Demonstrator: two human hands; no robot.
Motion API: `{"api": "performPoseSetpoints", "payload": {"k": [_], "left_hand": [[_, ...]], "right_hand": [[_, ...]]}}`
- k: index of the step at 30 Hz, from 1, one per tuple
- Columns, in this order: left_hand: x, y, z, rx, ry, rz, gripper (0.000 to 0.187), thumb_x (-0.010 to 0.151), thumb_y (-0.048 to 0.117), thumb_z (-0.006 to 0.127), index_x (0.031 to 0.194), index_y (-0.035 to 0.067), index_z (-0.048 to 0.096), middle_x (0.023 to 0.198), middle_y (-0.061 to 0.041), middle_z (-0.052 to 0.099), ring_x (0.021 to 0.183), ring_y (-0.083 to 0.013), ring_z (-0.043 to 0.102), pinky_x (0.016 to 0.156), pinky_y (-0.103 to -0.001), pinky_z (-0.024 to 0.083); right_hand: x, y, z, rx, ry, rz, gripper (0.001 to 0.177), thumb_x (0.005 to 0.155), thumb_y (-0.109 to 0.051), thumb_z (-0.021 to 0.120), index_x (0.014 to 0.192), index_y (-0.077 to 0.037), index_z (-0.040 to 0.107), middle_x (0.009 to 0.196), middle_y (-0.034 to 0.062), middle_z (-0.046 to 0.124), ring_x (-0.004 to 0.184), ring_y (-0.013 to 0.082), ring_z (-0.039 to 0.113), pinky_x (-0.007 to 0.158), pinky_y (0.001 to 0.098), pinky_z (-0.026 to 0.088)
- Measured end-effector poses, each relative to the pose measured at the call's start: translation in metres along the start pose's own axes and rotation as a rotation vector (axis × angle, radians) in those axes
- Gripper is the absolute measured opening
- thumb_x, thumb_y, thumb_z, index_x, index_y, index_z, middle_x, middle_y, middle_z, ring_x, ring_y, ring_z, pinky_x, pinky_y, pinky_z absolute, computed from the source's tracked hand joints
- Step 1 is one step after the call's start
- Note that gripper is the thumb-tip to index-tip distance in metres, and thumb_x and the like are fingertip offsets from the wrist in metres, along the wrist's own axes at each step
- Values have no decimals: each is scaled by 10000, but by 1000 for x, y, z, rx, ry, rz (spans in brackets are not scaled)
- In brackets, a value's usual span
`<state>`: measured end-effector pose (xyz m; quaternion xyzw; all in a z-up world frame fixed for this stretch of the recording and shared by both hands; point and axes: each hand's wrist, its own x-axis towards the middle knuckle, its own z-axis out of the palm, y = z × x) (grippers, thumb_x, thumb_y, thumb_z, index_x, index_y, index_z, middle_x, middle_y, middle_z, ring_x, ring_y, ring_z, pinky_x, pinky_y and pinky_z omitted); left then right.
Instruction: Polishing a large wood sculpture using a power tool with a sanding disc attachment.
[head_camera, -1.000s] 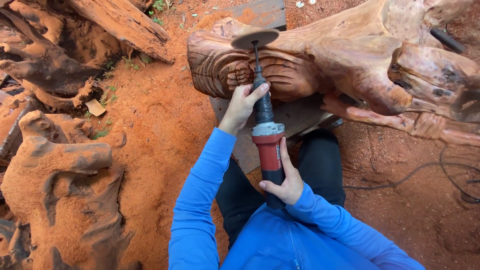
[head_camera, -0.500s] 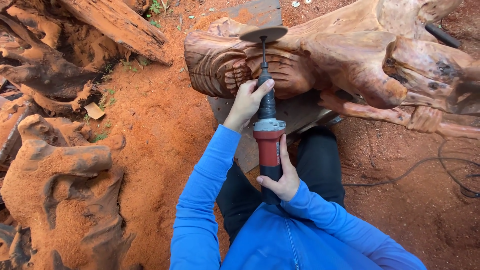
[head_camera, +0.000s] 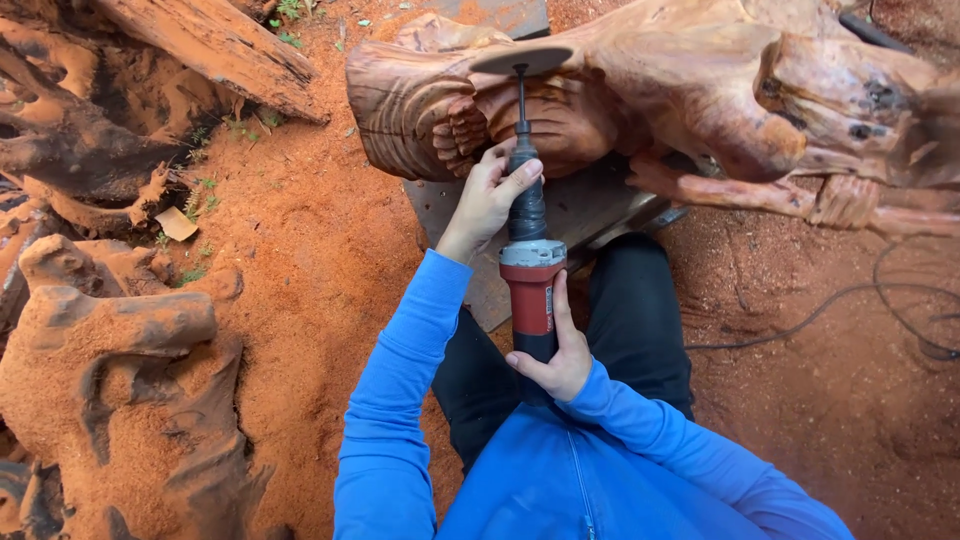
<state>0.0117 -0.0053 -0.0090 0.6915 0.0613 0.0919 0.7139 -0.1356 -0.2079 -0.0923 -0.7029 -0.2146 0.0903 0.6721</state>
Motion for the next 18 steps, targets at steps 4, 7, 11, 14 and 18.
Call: {"api": "performPoseSetpoints", "payload": {"k": [4, 7, 11, 14, 18], "left_hand": [[-6, 4, 2, -1, -48, 9, 407, 948, 382, 784, 922, -24, 762, 1453, -196, 404, 1077, -348, 682, 1031, -503, 521], [-6, -2, -2, 79, -92, 44, 414, 947, 407, 782, 968, -6, 792, 1500, -206, 377, 1100, -412, 691, 1051, -512, 517], [-23, 2, -4, 121, -140, 89, 397, 974, 414, 735, 995, 23, 794, 1502, -223, 391, 1309, -430, 558, 1109, -523, 475], [-40, 28, -6, -145, -138, 215, 554, 955, 234, 778, 1409, -5, 570, 1187, -142, 657, 973, -247, 726, 875, -376, 616], [-44, 62, -10, -87, -316, 232, 511, 998, 317, 660, 1379, -20, 602, 1039, -167, 710, 1163, -220, 596, 995, -365, 482]], "right_hand": [[-4, 11, 14, -15, 32, -15, 1355, 703, -376, 922, 1672, -144, 4, 1151, 246, 728, 898, 395, 763, 711, 469, 600], [-12, 17, 22, -23, 58, -25, 1334, 728, -395, 903, 1671, -136, -4, 1148, 242, 730, 900, 384, 764, 714, 470, 607], [-29, 27, 36, -46, 77, -29, 1336, 745, -399, 895, 1665, -118, -33, 1167, 255, 719, 920, 403, 759, 734, 484, 615], [-24, 19, 35, -55, 75, -67, 1388, 731, -450, 894, 1653, -83, -75, 1326, 285, 643, 1040, 451, 718, 802, 566, 595], [10, 44, 57, 215, 76, -88, 1334, 679, -495, 942, 1635, -70, 114, 1544, 242, 391, 1379, 398, 432, 1151, 581, 311]]}}
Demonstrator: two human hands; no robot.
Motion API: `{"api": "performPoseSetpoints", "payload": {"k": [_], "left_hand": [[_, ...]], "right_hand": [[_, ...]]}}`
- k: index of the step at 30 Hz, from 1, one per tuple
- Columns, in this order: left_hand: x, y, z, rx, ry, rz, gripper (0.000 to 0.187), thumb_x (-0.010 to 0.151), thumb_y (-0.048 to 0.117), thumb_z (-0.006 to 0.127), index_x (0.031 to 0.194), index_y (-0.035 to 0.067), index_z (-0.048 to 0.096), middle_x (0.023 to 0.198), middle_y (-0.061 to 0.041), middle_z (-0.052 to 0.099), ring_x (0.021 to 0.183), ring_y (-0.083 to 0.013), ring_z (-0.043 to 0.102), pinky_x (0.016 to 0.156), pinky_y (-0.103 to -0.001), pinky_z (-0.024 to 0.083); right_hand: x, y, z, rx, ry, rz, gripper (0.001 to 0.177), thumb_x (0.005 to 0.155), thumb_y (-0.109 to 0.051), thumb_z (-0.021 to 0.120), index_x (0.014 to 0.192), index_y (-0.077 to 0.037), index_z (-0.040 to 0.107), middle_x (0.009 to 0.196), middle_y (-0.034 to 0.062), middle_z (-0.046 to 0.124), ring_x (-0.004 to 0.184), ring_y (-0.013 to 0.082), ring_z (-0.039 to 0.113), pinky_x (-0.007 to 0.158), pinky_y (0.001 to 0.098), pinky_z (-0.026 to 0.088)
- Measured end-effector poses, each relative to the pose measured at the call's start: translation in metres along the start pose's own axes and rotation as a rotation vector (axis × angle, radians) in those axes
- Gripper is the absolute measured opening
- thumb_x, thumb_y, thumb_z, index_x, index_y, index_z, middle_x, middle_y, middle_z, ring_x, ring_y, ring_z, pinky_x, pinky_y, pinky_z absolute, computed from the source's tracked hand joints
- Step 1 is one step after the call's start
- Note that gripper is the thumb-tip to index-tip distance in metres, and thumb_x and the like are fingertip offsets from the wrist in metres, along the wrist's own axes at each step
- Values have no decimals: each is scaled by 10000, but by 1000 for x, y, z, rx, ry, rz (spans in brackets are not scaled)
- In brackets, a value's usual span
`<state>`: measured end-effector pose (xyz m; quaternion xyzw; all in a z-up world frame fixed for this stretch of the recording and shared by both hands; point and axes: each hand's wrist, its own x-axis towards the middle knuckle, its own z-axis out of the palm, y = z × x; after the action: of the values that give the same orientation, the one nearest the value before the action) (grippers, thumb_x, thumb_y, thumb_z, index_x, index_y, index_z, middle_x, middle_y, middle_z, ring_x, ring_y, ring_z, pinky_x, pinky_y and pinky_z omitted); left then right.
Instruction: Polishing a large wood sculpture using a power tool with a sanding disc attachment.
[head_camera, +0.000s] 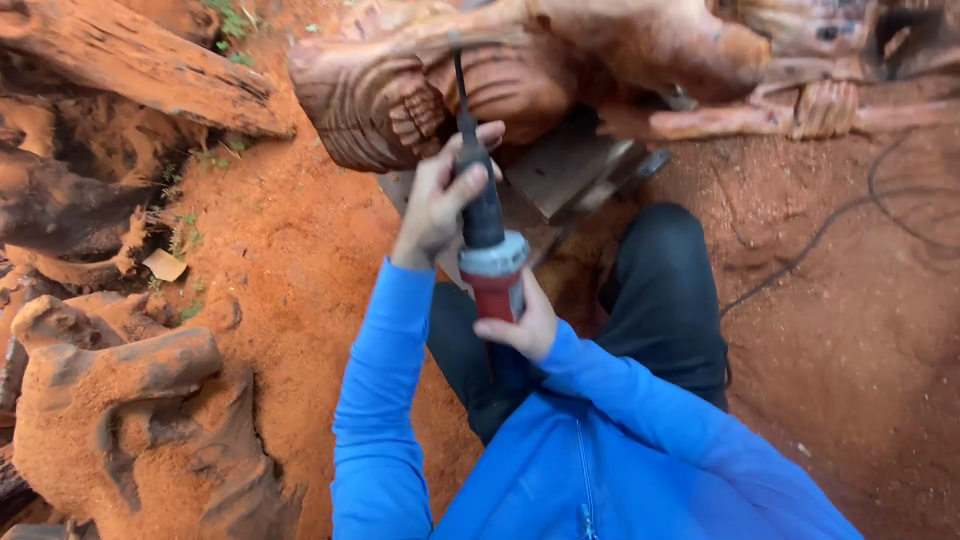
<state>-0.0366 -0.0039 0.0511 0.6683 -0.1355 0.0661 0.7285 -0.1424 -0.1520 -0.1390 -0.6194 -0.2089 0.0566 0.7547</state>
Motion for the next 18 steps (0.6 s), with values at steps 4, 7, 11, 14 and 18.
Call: {"api": "performPoseSetpoints", "payload": {"k": [4, 7, 11, 14, 18], "left_hand": [[26, -30, -20, 94, -83, -64, 366, 1002, 341, 678, 962, -15, 752, 1294, -174, 654, 1211, -292, 633, 1029, -413, 493], [35, -27, -18, 102, -144, -70, 345, 1003, 337, 692, 931, 6, 761, 1227, -153, 594, 1155, -267, 574, 1031, -430, 458], [36, -48, -26, 143, -138, -74, 343, 997, 340, 701, 927, 11, 768, 1210, -150, 575, 1122, -255, 554, 1024, -411, 440], [35, -47, -27, 159, -115, -80, 333, 1003, 321, 688, 917, 7, 754, 1308, -183, 567, 1216, -293, 533, 1103, -473, 389], [35, -52, -37, 162, -95, -73, 336, 1005, 323, 692, 920, 3, 749, 1308, -185, 571, 1229, -293, 539, 1111, -477, 387]], "right_hand": [[27, 3, 26, 148, 146, 46, 942, 667, -330, 979, 1453, -123, 502, 1159, 57, 676, 1002, 175, 653, 902, 435, 531], [26, 2, 34, 141, 177, 86, 757, 676, -326, 966, 1297, -125, 582, 993, 40, 705, 846, 156, 666, 739, 388, 551], [32, -13, 43, 181, 175, 77, 642, 737, -301, 935, 1218, -105, 559, 930, 75, 698, 772, 195, 701, 666, 392, 575], [35, -13, 52, 192, 181, 60, 677, 730, -302, 941, 1240, -98, 545, 960, 92, 694, 813, 192, 684, 668, 396, 558], [43, -8, 47, 279, 113, 63, 612, 778, -246, 905, 1220, -87, 514, 911, 116, 710, 693, 231, 732, 574, 383, 602]]}}
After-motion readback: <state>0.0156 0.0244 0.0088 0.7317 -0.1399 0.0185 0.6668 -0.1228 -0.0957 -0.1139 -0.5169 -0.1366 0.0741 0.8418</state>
